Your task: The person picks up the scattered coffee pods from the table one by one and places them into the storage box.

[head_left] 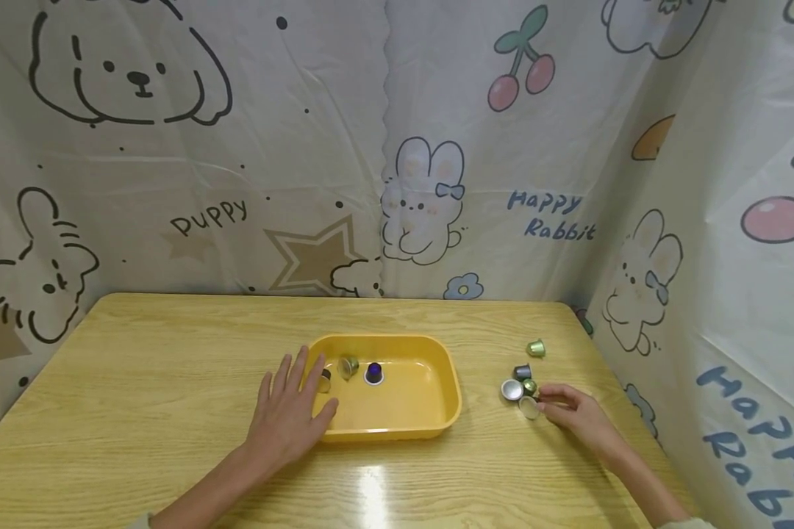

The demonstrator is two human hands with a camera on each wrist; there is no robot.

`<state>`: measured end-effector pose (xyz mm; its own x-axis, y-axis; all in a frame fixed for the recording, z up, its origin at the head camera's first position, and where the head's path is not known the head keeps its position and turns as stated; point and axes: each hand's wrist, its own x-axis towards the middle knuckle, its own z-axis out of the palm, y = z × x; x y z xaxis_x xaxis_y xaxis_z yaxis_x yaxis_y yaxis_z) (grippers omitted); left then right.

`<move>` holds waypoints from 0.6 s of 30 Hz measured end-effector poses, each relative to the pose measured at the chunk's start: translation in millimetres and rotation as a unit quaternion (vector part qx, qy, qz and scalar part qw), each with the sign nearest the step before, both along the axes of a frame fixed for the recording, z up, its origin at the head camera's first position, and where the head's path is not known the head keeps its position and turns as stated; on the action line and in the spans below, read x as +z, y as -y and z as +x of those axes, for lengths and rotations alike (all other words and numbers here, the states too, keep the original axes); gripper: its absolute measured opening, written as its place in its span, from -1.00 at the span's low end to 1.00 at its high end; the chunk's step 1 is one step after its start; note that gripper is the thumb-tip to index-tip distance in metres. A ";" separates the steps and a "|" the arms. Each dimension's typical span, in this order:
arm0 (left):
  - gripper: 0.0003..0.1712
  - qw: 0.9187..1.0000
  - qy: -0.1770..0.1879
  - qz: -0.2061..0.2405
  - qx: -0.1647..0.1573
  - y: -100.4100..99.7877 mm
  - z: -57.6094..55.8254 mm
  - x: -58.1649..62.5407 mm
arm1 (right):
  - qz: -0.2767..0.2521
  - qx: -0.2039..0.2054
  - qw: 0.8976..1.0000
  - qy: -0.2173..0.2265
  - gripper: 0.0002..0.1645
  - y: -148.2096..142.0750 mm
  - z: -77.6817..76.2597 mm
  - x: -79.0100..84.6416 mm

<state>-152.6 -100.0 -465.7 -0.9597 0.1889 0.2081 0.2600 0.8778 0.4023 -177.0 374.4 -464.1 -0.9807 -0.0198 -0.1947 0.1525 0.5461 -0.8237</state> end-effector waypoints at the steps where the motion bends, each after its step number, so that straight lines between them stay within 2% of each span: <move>1: -0.17 1.000 0.000 0.000 0.000 0.0 0.0 -0.1 | 0.001 0.002 1.000 0.000 -0.35 -0.2 -0.2 -0.9; 8: -0.17 1.000 0.000 0.002 0.001 -0.3 0.4 1.1 | -0.013 0.022 1.000 -0.015 -0.35 -0.6 -1.5 -7.3; 18: -0.17 1.000 0.000 0.007 0.000 -0.5 0.8 0.9 | -0.015 0.011 1.000 -0.017 -0.41 0.8 -3.3 -10.5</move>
